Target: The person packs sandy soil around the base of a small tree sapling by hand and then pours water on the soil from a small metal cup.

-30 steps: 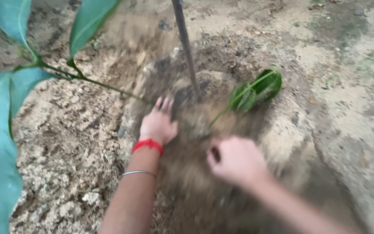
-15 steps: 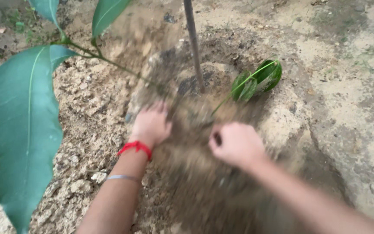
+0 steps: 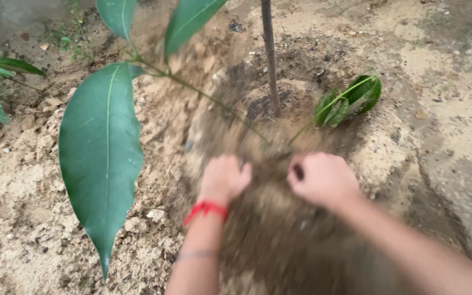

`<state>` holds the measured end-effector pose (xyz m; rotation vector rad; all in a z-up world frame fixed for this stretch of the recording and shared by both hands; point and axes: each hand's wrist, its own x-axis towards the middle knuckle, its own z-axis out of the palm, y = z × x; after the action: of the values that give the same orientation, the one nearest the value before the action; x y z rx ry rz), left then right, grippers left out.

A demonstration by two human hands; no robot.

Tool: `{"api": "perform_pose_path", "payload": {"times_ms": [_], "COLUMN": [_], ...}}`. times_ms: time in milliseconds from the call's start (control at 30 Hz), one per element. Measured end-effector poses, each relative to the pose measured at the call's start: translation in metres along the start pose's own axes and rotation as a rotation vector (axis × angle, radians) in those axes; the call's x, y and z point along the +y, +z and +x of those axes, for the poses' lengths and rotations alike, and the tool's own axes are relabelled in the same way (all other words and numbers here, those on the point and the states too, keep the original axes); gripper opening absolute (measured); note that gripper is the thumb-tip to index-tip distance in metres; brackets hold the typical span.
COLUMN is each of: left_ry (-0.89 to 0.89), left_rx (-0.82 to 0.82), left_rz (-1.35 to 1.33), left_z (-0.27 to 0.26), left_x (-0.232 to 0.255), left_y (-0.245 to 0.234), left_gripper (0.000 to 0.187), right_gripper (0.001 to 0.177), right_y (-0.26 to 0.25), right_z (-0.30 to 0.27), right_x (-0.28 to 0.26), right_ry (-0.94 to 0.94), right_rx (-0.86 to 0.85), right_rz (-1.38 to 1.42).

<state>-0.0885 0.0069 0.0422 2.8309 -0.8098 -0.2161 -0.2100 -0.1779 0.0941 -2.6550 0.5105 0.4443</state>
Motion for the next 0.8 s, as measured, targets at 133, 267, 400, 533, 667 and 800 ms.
{"api": "perform_pose_path", "payload": {"times_ms": [133,267,400,533,667,800], "left_ry": [0.051,0.152,0.096,0.105,0.15,0.083], "left_rx": [0.19,0.396,0.236,0.331,0.507,0.44], "left_rz": [-0.189,-0.383,-0.634,-0.734,-0.368,-0.173], "left_z": [-0.05,-0.084,-0.094,-0.087,-0.066,-0.061], "left_x": [0.026,0.05,0.053,0.038,0.032,0.032], "left_y": [0.005,0.001,-0.012,-0.015,0.002,0.017], "left_gripper": [0.036,0.028,0.032,0.034,0.03,0.028], "right_gripper": [0.027,0.027,0.028,0.029,0.035,0.05], "right_y": [0.003,0.002,0.003,0.004,0.008,0.016], "right_z": [-0.003,-0.003,-0.005,-0.002,0.006,0.039], "right_x": [0.002,0.003,0.004,0.005,0.009,0.025], "right_ry": [-0.05,-0.056,-0.065,-0.026,-0.088,0.002], "right_rx": [0.086,0.122,0.141,0.06,0.108,-0.165], "right_rz": [0.027,0.026,0.03,0.021,0.031,-0.166]}}
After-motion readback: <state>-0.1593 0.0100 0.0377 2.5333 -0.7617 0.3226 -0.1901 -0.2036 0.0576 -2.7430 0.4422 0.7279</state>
